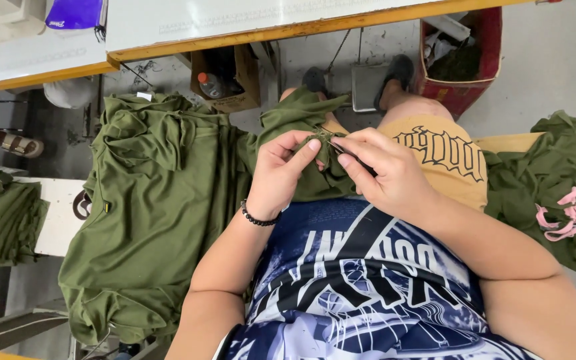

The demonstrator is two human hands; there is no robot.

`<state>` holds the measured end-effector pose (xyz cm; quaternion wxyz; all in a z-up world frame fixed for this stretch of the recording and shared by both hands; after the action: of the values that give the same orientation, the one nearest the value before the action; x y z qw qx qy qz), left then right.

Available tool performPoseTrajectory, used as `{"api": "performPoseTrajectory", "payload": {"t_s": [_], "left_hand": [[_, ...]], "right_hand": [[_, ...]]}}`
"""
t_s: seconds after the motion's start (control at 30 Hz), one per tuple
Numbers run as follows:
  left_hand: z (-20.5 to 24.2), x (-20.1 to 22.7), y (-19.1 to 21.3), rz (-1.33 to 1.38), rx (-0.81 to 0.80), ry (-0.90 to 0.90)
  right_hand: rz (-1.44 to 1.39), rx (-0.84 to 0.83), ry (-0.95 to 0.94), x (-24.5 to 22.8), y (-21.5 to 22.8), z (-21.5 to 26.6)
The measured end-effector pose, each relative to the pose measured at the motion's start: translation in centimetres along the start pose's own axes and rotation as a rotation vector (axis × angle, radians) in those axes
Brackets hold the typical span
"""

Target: Trimming loose threads from green garments using hand clippers and then sewing the fabric using an industrial sewing machine.

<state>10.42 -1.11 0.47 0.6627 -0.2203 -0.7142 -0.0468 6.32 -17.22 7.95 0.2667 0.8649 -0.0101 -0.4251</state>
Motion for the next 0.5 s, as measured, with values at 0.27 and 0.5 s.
{"api": "performPoseTrajectory", "payload": {"t_s": [0.27, 0.5], "left_hand": [[0.4, 1.5, -0.5, -0.114, -0.025, -0.05], [0.8, 3.3, -1.4, -0.321, -0.023, -0.178]], "right_hand": [[-0.117, -0.023, -0.024, 0.9, -0.3, 0.3], [-0.157, -0.003, -0.037, 2.3, -0.4, 0.3]]}}
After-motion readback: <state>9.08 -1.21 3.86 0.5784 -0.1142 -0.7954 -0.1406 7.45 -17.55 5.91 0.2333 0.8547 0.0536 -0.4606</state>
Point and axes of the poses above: each hand's wrist, its own z-axis away from the middle knuckle, its own y-axis out of the back of the hand, x = y × z, the point moved 9 cm from there along -z, towards the middle knuckle, and after that the axes turned 15 degrees about -x, right-handed, at the moved point
